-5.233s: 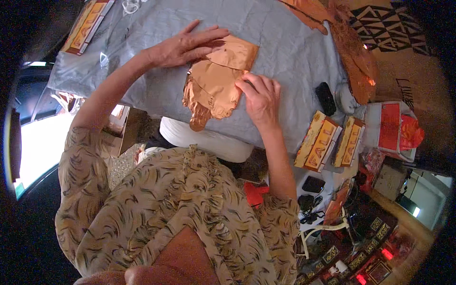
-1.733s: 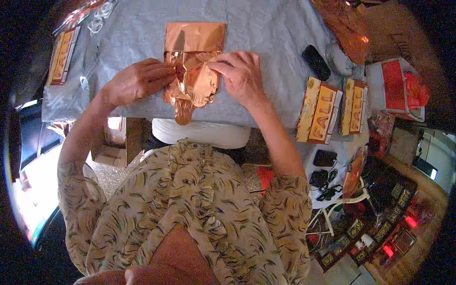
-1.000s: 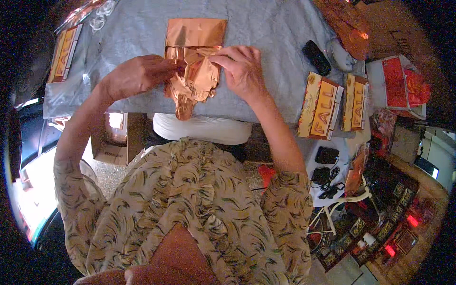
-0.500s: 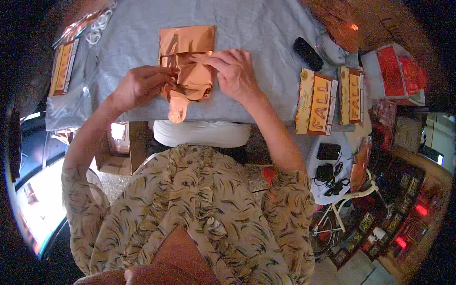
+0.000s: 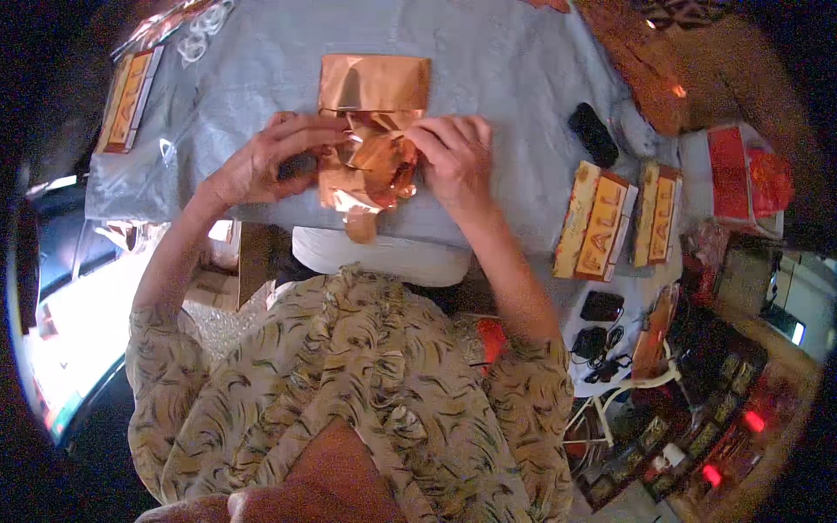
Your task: Folding a metallic letter 'A' balloon into a small square for storage or packaging.
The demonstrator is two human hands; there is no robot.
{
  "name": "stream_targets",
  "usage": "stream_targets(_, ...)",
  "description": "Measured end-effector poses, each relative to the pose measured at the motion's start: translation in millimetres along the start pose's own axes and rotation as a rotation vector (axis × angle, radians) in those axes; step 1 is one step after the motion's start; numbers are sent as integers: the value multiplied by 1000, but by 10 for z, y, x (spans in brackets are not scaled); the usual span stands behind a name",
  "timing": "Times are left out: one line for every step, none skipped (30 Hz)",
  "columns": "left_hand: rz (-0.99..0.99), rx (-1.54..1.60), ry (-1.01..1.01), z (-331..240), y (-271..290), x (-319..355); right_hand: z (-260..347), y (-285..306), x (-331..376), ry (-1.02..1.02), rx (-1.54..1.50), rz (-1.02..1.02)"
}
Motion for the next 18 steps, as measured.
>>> stream_targets(-37,15,31,-14,-2,20,8,14,-4,11,-12,7)
stream_targets(-18,35,76,50,-29,46,20,46,-9,-4,2,21)
stream_targets(-23,36,91,60,-47,71,29,71,-19,-19,17,34)
stream_targets(-52,56,98,61,-61,62,30,93,-27,-24,19,50)
stream_targets(-81,76,103,64,-77,51,34,88,-33,-19,14,55)
stream_targets(-115,52,73,74,-95,40,37,82,-38,-22,1,45)
stream_targets(-117,54,78,82,-124,39,35,79,-40,-26,-11,35)
stream_targets(-159,23,58,84,-148,41,35,78,-42,-24,-13,39)
stream_targets(-200,-9,37,80,-163,39,32,80,-43,-32,-36,44)
stream_targets(-200,-6,39,75,-170,29,33,75,-42,-43,-57,48)
stream_targets(-232,-60,22,58,-173,19,39,77,-44,-44,-57,50)
stream_targets(-264,-114,5,42,-178,17,45,82,-49,-46,-49,51)
stream_targets(-263,-110,2,33,-185,16,47,92,-47,-50,-39,51)
stream_targets(-234,-178,0,23,-195,19,46,90,-43,-54,-35,52)
stream_targets(-205,-245,-3,19,-205,20,51,83,-40,-51,-33,44)
stream_targets(-206,-243,-7,20,-223,21,52,82,-40,-46,-32,35)
stream_targets(-208,-238,3,30,-252,28,58,84,-41,-48,-28,36)
stream_targets(-210,-234,12,37,-268,32,69,85,-45,-48,-22,47)
Point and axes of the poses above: each hand's wrist, its own x-axis away from the middle knuckle, its own y-axis out of the back of the hand, z = x × y, the point moved 1 cm from there along -x, towards the middle knuckle, and after that the axes turned 9 degrees about z, right-handed, at the moved point
